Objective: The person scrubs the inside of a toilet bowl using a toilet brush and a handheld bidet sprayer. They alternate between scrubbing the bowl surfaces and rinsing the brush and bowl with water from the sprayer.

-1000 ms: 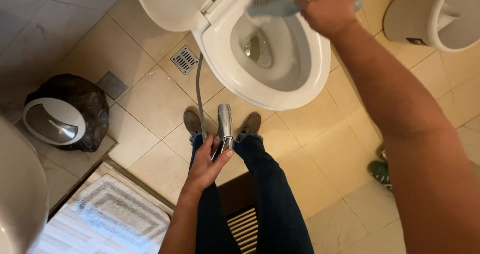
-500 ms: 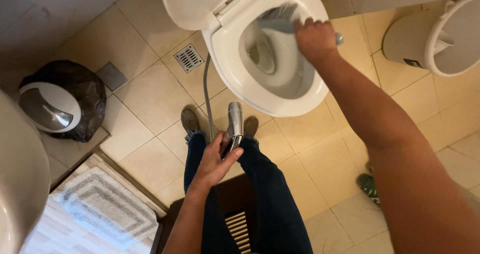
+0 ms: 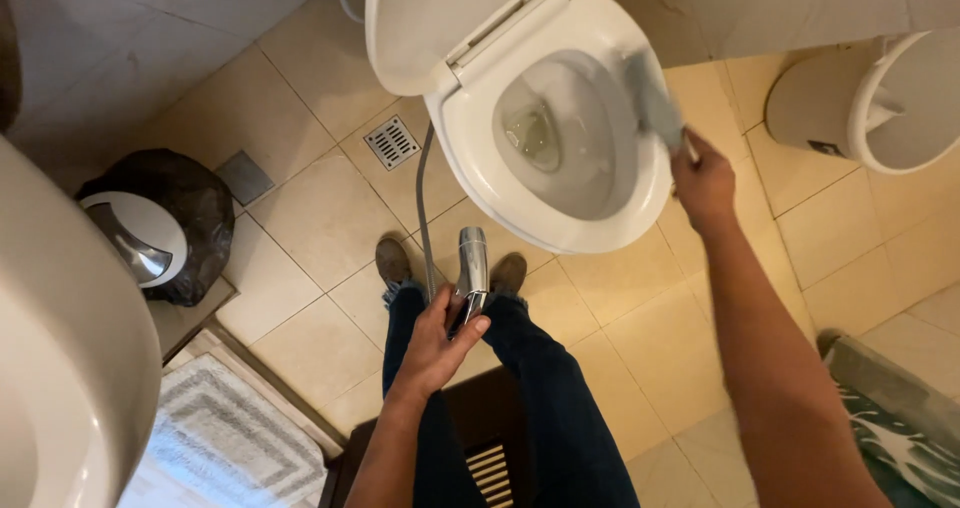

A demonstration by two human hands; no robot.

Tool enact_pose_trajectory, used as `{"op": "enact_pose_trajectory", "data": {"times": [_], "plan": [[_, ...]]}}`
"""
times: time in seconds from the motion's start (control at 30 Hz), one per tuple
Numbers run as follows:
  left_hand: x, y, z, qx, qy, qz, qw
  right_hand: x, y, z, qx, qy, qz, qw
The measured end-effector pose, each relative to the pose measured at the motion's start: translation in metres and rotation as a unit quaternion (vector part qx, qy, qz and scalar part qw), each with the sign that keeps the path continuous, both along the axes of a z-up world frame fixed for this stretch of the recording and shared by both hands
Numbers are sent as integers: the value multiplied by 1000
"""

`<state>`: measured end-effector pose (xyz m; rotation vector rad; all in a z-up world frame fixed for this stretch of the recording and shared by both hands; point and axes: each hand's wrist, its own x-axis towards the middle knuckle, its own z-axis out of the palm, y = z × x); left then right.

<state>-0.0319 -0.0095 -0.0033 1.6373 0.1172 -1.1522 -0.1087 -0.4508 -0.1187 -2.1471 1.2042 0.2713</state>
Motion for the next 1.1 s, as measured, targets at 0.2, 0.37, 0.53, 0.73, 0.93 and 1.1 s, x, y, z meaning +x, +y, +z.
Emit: {"op": "enact_pose_trajectory", "data": {"times": [0.2,0.37,0.53,0.73,0.93,1.1], "plan": [[2,14,-20,44,-7,-63,997,52,31,-162,50,-243,-109,962],[1,26,-23,50,18,-67,996,46,173,-123,46,-120,44,991],[6,31,-28,26,26,-66,997,45,214,-73,89,-39,39,995],[12,33,-27,23,21,-95,995,59,255,-84,260,-215,-332,881],[40,38,-9,12,12,-127,992,-78,279,-124,219,-128,-328,910],[50,52,-20,-27,-33,-161,986,-179,230,-106,40,-83,-405,910]]}}
